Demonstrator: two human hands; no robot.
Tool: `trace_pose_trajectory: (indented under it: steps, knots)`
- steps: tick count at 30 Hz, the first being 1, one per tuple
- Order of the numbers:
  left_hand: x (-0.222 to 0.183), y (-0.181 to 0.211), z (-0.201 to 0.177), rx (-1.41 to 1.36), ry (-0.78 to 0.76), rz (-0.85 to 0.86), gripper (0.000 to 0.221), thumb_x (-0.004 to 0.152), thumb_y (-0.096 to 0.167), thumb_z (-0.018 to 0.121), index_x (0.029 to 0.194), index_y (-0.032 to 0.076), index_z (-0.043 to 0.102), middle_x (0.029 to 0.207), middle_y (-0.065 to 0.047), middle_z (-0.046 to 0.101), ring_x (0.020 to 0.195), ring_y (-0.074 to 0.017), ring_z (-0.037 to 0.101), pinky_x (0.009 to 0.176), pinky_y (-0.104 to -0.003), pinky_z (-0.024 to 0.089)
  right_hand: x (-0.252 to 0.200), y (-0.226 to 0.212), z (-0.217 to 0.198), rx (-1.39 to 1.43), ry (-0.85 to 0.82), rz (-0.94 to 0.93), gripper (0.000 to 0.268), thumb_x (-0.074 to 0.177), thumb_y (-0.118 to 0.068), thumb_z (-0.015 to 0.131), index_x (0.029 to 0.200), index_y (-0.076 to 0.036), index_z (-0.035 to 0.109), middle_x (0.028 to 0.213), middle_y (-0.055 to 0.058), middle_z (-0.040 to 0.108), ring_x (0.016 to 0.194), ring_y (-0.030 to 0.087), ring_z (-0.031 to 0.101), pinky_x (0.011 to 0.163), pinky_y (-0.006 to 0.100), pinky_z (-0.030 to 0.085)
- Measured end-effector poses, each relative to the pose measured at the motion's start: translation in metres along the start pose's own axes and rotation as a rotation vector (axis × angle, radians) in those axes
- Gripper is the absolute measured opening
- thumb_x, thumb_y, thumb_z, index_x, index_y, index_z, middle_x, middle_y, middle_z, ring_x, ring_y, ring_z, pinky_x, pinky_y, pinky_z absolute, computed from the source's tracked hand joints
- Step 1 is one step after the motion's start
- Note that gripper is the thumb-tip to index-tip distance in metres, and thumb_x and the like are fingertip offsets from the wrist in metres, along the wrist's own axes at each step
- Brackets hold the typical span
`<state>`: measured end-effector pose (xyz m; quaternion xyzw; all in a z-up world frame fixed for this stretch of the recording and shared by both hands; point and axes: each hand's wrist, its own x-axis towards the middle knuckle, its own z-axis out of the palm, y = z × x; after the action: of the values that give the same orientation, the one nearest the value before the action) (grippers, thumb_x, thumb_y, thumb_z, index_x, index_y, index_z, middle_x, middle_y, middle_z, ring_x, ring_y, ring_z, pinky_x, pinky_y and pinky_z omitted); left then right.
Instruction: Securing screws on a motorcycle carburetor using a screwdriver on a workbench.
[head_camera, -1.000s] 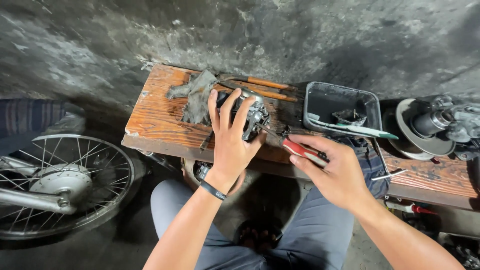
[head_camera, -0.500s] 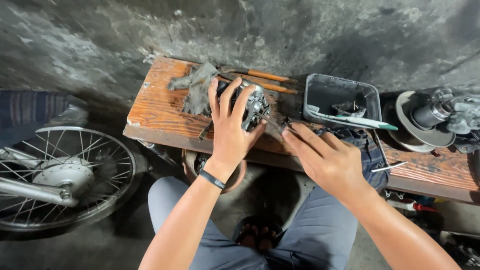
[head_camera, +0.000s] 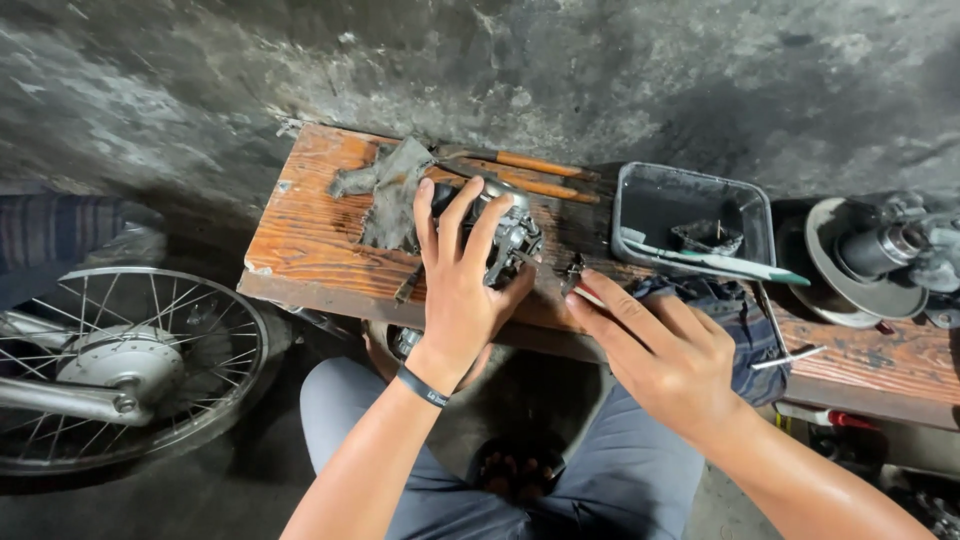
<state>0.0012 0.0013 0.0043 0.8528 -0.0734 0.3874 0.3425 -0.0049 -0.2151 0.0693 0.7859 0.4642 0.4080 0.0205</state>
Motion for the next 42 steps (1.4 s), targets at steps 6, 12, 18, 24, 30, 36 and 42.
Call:
trace_pose_trajectory:
  steps: [6,12,18,24,30,36,42]
  knots:
    - [0.001,0.0,0.0,-0.015,0.002,-0.008,0.069,0.083,0.017,0.087,0.143,0.017,0.054,0.153,-0.01,0.041,0.152,-0.0545,0.01,0.118,-0.07,0.027,0.002,-0.006,0.002,0.091,-0.023,0.187,0.03,0.09,-0.007,0.064,0.112,-0.022,0.077,0.118,-0.003,0.074,0.07,0.016,0.063,0.062,0.023,0.054]
    - [0.0,0.0,-0.001,-0.022,-0.002,-0.012,0.069,0.085,0.018,0.087,0.145,0.018,0.053,0.155,-0.01,0.04,0.152,-0.0541,0.009,0.118,-0.069,0.026,0.005,-0.011,0.005,0.374,-0.003,0.384,0.013,0.09,-0.016,0.07,0.099,-0.022,0.078,0.109,-0.004,0.077,0.068,0.022,0.069,0.058,0.031,0.057]
    - [-0.001,-0.002,0.001,-0.027,0.02,0.009,0.073,0.082,0.016,0.089,0.145,0.018,0.053,0.154,-0.01,0.041,0.152,-0.0534,0.01,0.119,-0.069,0.025,0.004,-0.015,0.0,0.488,-0.07,0.566,0.016,0.086,-0.018,0.075,0.1,-0.025,0.078,0.108,-0.006,0.078,0.083,0.024,0.074,0.067,0.035,0.059]
    - [-0.002,-0.002,0.002,-0.016,0.024,0.013,0.074,0.082,0.018,0.09,0.145,0.019,0.052,0.154,-0.009,0.041,0.153,-0.0521,0.01,0.119,-0.07,0.025,0.008,-0.016,-0.005,0.595,-0.095,0.667,0.019,0.083,-0.018,0.078,0.101,-0.023,0.078,0.104,-0.003,0.08,0.094,0.027,0.074,0.068,0.041,0.059]
    - [-0.004,-0.004,0.002,-0.023,0.014,0.009,0.071,0.084,0.018,0.088,0.145,0.019,0.051,0.154,-0.009,0.04,0.154,-0.0509,0.008,0.119,-0.071,0.023,0.011,-0.016,-0.01,0.718,-0.182,0.796,0.026,0.081,-0.014,0.079,0.105,-0.022,0.08,0.104,0.002,0.08,0.103,0.03,0.072,0.072,0.044,0.058]
    - [-0.004,-0.002,0.002,-0.029,0.002,0.012,0.074,0.084,0.015,0.088,0.147,0.02,0.05,0.156,-0.009,0.037,0.154,-0.0501,0.004,0.118,-0.072,0.024,0.014,-0.015,-0.013,0.827,-0.192,0.874,0.025,0.082,-0.011,0.078,0.105,-0.02,0.08,0.102,0.005,0.08,0.106,0.031,0.072,0.077,0.041,0.057]
    - [-0.004,-0.005,0.001,-0.035,0.019,0.039,0.074,0.083,0.016,0.088,0.147,0.02,0.05,0.154,-0.008,0.039,0.154,-0.0492,0.006,0.117,-0.071,0.026,0.01,-0.008,-0.011,0.882,-0.162,0.808,0.027,0.082,-0.006,0.078,0.108,-0.016,0.08,0.104,0.008,0.08,0.107,0.03,0.073,0.076,0.042,0.059]
